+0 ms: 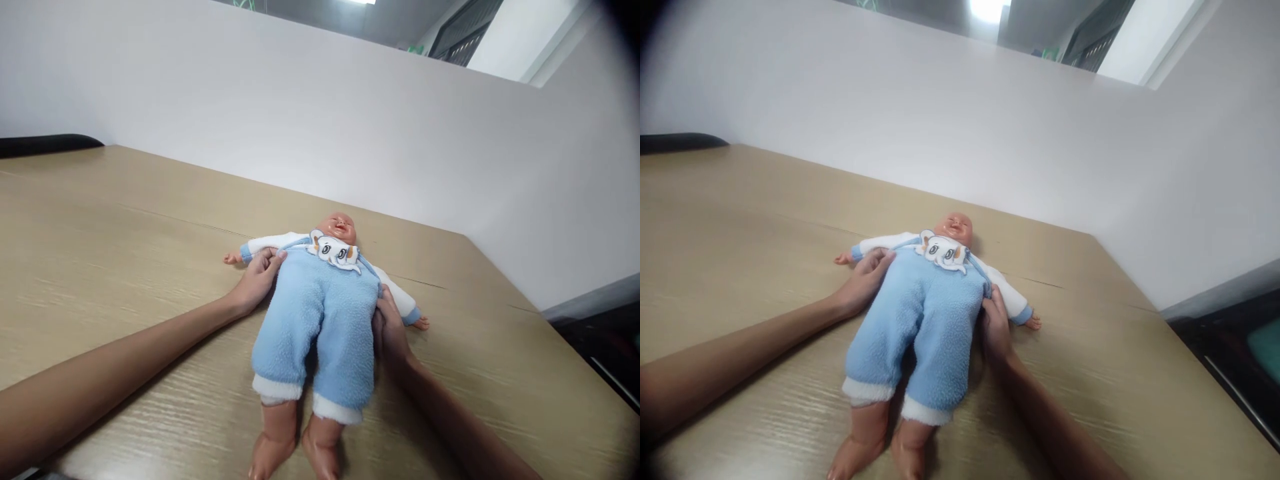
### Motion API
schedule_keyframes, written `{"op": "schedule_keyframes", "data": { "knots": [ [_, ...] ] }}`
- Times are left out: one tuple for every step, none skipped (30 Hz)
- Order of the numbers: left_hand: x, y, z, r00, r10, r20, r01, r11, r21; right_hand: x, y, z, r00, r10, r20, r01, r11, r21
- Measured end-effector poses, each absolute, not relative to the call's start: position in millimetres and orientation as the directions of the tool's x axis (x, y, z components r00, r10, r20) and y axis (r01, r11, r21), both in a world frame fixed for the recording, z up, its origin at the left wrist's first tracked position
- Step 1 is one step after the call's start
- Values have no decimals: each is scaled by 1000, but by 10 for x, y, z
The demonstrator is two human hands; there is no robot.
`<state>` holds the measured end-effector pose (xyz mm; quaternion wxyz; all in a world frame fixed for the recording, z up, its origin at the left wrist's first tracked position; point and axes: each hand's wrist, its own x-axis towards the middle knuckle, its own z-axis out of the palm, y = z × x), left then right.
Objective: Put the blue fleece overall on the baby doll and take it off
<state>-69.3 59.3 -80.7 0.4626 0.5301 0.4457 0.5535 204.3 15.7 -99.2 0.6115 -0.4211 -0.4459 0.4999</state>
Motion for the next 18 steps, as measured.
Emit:
{"op": "schedule_keyframes", "data": {
  "knots": [
    [-693,591,-802,-11,983,182,-29,-182,983,2048,151,-996,114,986,118,-245,143,-959],
    [-696,590,-802,-9,980,197,-16,-197,980,2050,147,-997,124,986,111,-255,139,-957],
    [-700,591,-805,-7,975,223,6,-223,975,2050,145,-994,132,986,105,-264,137,-955],
    [-705,591,-810,-5,966,257,43,-257,966,2047,143,-988,134,985,106,-262,138,-955],
    [-709,589,-813,-6,955,296,89,-294,952,2043,141,-980,134,985,105,-265,138,-954],
    [-712,585,-814,-8,943,332,142,-328,934,2038,139,-971,129,987,98,-275,131,-952],
    [-714,577,-812,-8,933,360,193,-351,916,2033,138,-961,121,989,90,-286,121,-951],
    [-714,567,-807,-9,925,379,236,-366,900,2028,136,-952,113,990,82,-294,112,-949],
    [-712,556,-800,-8,921,390,267,-374,888,2024,135,-944,107,991,76,-298,105,-949],
    [-711,544,-793,-6,918,395,286,-377,881,2022,134,-937,106,992,74,-299,102,-949],
    [-709,534,-785,-5,920,393,289,-375,881,2019,134,-930,106,992,73,-295,102,-950],
    [-709,527,-779,-3,925,381,279,-365,888,2017,135,-924,106,992,74,-286,102,-953],
    [-710,524,-773,0,933,361,258,-349,901,2015,137,-919,106,991,75,-278,102,-955],
    [-715,524,-767,11,942,337,227,-330,916,2012,139,-914,105,992,73,-274,100,-957],
    [-721,528,-760,34,948,315,190,-316,930,2008,142,-910,106,992,69,-275,96,-957],
    [-730,535,-753,68,951,301,153,-308,939,2005,146,-908,107,992,62,-280,90,-956],
    [-740,544,-746,108,949,295,116,-307,945,2002,150,-907,111,992,54,-290,84,-953],
    [-751,555,-738,148,945,293,81,-307,948,1999,154,-907,114,992,48,-304,81,-949]
  ]
}}
